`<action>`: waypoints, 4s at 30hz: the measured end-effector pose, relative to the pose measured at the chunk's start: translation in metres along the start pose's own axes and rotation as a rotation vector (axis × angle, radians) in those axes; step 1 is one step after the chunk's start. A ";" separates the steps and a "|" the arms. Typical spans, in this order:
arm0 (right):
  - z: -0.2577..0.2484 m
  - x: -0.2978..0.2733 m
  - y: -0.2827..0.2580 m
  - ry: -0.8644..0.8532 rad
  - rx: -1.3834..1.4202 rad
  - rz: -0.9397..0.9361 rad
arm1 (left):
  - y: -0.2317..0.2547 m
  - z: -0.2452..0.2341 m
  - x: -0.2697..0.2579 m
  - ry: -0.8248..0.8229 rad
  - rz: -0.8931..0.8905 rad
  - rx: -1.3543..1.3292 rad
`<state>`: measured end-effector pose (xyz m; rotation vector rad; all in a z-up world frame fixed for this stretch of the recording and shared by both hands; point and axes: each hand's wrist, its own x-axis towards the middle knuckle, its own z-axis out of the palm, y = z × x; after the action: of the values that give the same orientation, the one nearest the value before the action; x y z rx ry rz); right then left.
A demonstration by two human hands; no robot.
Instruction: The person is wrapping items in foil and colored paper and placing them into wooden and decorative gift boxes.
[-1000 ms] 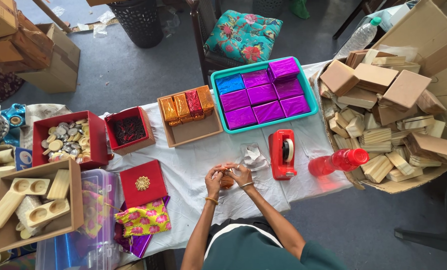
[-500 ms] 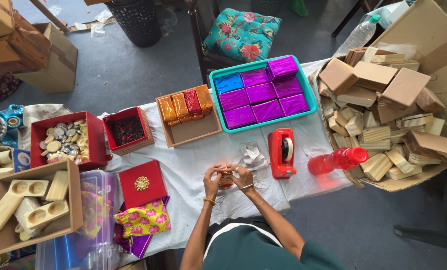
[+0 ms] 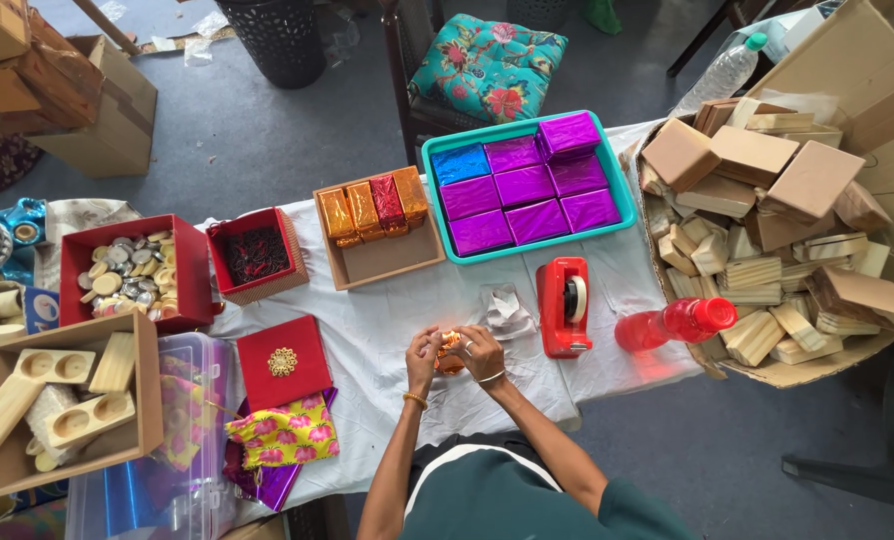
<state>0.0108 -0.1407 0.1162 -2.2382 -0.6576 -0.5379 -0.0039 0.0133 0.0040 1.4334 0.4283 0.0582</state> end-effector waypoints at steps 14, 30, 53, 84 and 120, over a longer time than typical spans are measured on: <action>0.017 -0.015 0.020 0.014 0.000 0.050 | -0.002 0.007 -0.010 -0.160 0.076 -0.045; -0.026 -0.032 0.070 0.084 0.259 0.690 | -0.005 0.002 -0.021 0.019 0.294 0.747; -0.069 -0.128 0.223 0.220 -0.173 1.137 | 0.016 -0.007 -0.015 0.197 0.342 0.607; -0.120 -0.155 0.254 -0.279 0.518 1.271 | 0.011 -0.008 -0.010 0.245 0.276 0.686; -0.037 -0.097 0.127 -0.425 0.364 0.626 | 0.023 -0.008 -0.013 0.243 0.349 0.672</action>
<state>0.0040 -0.2731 0.0197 -2.0596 -0.1969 0.3503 -0.0140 0.0201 0.0286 2.1673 0.4088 0.4039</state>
